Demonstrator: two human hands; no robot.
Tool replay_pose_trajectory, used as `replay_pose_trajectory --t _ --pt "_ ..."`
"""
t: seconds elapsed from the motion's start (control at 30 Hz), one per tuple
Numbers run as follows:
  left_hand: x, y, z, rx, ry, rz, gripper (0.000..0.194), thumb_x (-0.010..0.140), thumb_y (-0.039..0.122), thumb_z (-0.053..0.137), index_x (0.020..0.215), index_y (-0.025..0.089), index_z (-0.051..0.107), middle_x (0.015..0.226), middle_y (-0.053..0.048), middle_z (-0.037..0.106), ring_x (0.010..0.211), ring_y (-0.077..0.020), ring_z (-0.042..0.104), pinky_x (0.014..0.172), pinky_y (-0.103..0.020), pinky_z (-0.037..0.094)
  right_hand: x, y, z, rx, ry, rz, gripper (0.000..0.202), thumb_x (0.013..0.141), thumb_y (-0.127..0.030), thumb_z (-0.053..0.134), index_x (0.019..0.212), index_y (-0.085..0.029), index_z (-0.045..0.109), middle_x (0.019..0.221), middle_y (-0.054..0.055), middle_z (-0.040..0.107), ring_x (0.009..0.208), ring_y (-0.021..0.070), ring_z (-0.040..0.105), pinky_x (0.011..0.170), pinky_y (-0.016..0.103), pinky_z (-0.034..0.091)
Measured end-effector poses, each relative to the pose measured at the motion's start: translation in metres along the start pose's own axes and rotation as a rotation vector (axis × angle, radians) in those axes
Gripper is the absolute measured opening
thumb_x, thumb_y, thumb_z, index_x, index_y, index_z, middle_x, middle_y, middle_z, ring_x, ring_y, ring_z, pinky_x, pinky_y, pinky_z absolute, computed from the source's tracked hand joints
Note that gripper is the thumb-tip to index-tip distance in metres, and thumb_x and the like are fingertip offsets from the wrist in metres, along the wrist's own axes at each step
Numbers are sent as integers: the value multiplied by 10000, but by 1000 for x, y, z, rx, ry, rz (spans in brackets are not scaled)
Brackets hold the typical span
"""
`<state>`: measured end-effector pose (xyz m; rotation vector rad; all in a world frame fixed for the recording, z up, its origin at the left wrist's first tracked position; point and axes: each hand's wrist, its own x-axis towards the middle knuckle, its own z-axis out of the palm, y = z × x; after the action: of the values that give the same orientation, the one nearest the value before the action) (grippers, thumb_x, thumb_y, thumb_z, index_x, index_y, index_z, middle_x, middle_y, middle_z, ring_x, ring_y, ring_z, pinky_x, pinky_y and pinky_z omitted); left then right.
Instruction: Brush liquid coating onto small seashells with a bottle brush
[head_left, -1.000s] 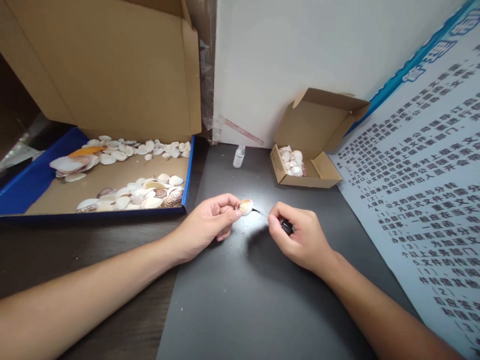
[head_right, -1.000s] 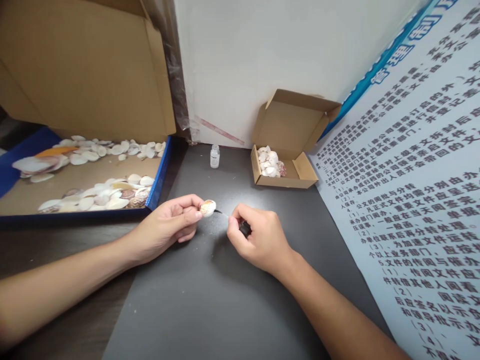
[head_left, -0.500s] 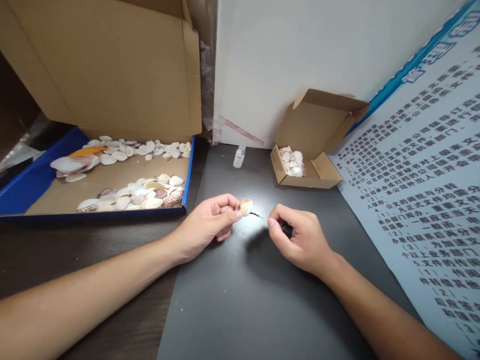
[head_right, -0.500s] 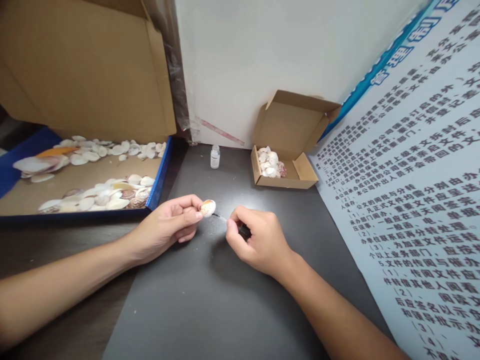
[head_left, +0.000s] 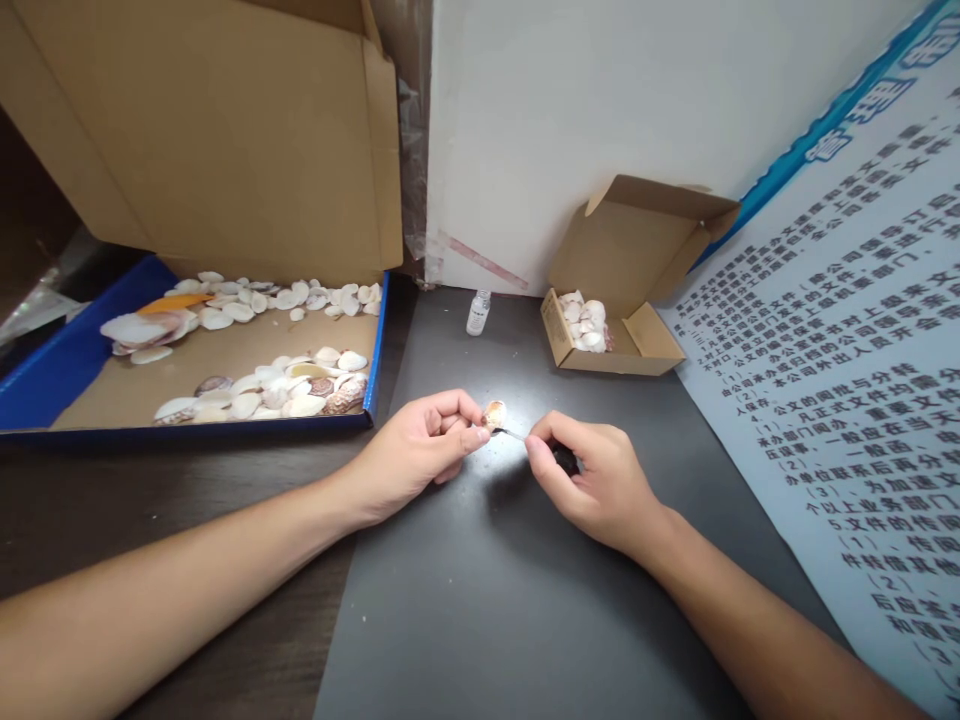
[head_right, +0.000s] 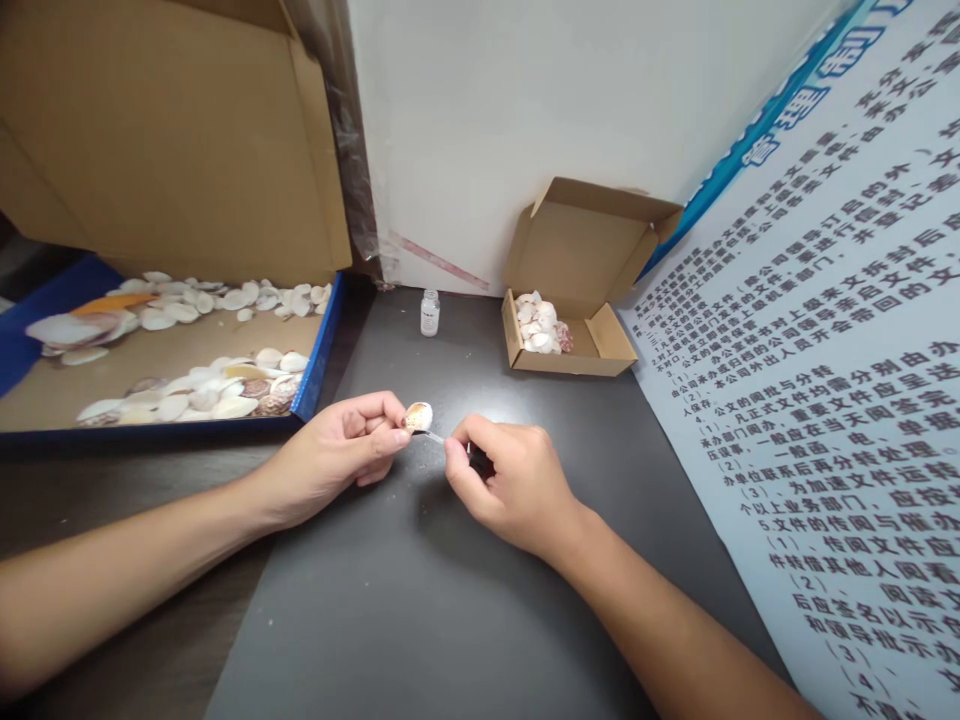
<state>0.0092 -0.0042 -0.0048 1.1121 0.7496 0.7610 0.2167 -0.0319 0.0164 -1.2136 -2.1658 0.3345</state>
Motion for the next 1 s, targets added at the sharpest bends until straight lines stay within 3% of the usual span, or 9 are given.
replay_pose_trajectory --t 0.17,0.4,0.7,1.0 --pt "1 0 0 -18 9 0 280 830 379 713 800 186 512 529 106 360 440 -39 310 441 -190 221 0 0 -3 -57 6 53 235 884 -205 515 649 -182 515 516 -57 452 445 69 383 475 217 301" --pt "1 0 0 -59 0 -2 260 827 348 717 801 183 517 535 105 367 438 -36 314 443 -188 228 0 -3 -4 -12 32 -43 238 898 -181 504 661 -181 522 517 -57 435 449 71 381 480 215 310" --pt "0 2 0 -74 7 -4 258 826 330 718 788 178 512 546 99 388 442 -34 328 448 -184 245 -1 0 -2 -68 19 16 232 907 -220 524 680 -186 557 510 -64 446 435 70 372 466 219 296" --pt "1 3 0 -117 -46 -38 205 855 331 685 851 176 550 553 99 368 440 -38 315 442 -168 342 0 -2 -2 -70 28 -1 236 913 -223 517 683 -189 558 513 -57 463 437 77 384 470 219 305"
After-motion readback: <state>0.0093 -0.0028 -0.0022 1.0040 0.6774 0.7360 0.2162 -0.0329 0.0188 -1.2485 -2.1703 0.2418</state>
